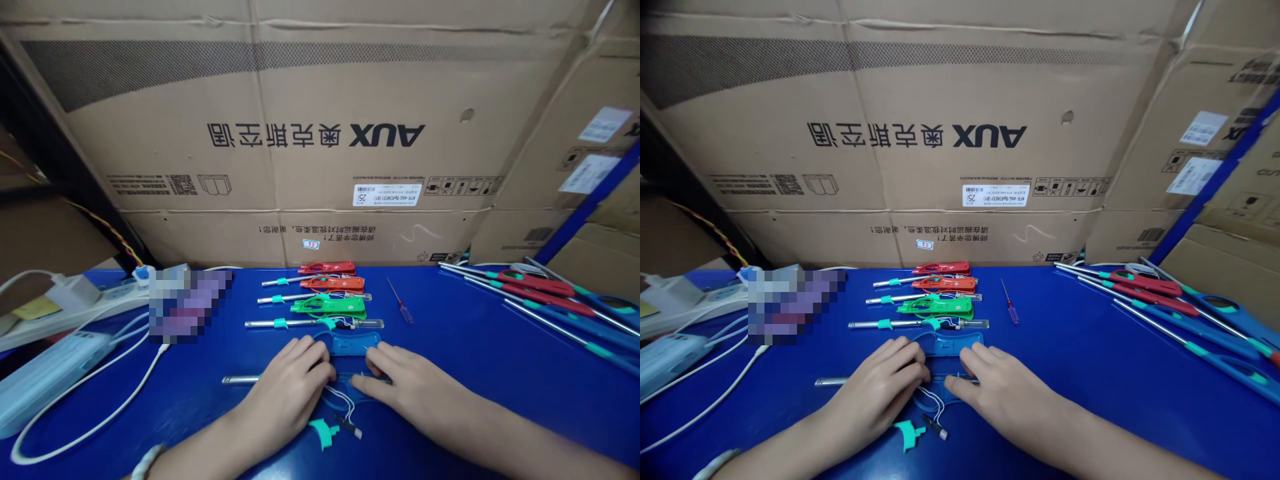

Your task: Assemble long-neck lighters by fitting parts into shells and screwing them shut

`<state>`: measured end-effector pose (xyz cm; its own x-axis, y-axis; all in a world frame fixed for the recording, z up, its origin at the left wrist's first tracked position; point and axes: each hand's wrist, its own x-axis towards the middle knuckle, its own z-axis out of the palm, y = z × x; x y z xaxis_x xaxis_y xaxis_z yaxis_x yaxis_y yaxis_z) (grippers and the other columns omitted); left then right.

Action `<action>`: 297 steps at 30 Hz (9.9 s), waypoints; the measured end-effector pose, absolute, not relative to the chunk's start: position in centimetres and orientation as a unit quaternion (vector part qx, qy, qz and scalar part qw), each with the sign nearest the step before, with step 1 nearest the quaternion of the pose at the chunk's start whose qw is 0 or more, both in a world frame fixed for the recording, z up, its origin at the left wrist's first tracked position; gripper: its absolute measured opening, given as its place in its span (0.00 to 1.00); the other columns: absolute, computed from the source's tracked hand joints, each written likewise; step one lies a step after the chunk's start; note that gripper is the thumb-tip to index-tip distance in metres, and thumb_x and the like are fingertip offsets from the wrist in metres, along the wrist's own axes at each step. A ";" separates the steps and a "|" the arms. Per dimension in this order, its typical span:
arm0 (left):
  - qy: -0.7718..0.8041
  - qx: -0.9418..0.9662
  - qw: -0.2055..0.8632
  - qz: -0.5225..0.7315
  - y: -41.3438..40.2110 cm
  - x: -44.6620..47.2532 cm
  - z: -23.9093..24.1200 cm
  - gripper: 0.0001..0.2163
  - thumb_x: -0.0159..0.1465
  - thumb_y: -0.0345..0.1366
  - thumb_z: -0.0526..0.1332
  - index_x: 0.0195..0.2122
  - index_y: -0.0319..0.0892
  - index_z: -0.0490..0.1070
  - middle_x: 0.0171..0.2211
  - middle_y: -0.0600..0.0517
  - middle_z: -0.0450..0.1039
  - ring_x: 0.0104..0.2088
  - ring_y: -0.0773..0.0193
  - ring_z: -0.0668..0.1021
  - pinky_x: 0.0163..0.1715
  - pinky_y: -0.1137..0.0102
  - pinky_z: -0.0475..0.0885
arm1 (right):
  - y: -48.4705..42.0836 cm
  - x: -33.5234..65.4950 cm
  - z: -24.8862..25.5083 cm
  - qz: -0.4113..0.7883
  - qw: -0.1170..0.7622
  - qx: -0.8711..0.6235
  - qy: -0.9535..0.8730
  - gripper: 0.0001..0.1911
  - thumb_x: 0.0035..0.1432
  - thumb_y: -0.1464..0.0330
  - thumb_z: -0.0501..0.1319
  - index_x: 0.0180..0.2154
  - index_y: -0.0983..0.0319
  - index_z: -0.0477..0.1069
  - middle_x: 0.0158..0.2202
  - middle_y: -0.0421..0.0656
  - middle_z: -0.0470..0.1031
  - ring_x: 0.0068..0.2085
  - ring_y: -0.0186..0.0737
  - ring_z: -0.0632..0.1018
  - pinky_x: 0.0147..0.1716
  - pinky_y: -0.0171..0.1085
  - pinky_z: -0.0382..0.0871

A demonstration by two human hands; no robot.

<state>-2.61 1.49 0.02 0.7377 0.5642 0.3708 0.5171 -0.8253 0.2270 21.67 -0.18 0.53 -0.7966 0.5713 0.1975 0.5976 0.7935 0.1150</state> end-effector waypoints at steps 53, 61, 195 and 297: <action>0.300 0.911 0.187 0.211 1.5 -2.6 -0.1 0.10 0.69 0.25 0.49 0.42 0.41 0.68 0.39 0.50 0.68 0.39 0.63 0.70 0.43 0.66 0.63 | -1.4 19.7 0.4 0.077 0.226 -0.361 -0.902 0.08 0.62 0.72 0.50 0.32 0.62 0.66 0.30 0.42 0.69 0.31 0.37 0.68 0.35 0.37 0.61; 0.296 0.899 0.211 0.245 1.8 -2.7 -0.7 0.10 0.67 0.24 0.50 0.42 0.42 0.69 0.40 0.51 0.69 0.39 0.64 0.72 0.42 0.69 0.64 | -0.9 19.7 -0.1 0.128 0.232 -0.362 -0.894 0.05 0.60 0.74 0.52 0.32 0.61 0.63 0.29 0.41 0.67 0.31 0.38 0.67 0.32 0.35 0.60; 0.236 0.959 -0.004 0.158 2.6 -1.6 -0.3 0.13 0.71 0.32 0.48 0.38 0.38 0.71 0.34 0.50 0.69 0.32 0.63 0.70 0.33 0.68 0.64 | -0.5 19.8 -1.6 -0.081 0.285 -0.319 -0.900 0.14 0.68 0.70 0.49 0.34 0.63 0.71 0.30 0.45 0.71 0.32 0.39 0.69 0.33 0.37 0.62; 0.276 0.947 0.033 0.161 1.5 -2.5 1.7 0.05 0.68 0.30 0.55 0.37 0.40 0.70 0.33 0.52 0.71 0.33 0.62 0.69 0.35 0.68 0.58 | -0.2 20.4 -1.1 0.162 0.298 -0.319 -0.885 0.06 0.64 0.72 0.54 0.33 0.62 0.66 0.31 0.43 0.70 0.33 0.38 0.67 0.34 0.37 0.61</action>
<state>-2.48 1.53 1.73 0.7956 0.5333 0.2875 0.5121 -0.8455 0.1514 20.35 -0.15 -1.13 -0.6184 0.6616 0.4241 0.4689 0.7438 -0.4764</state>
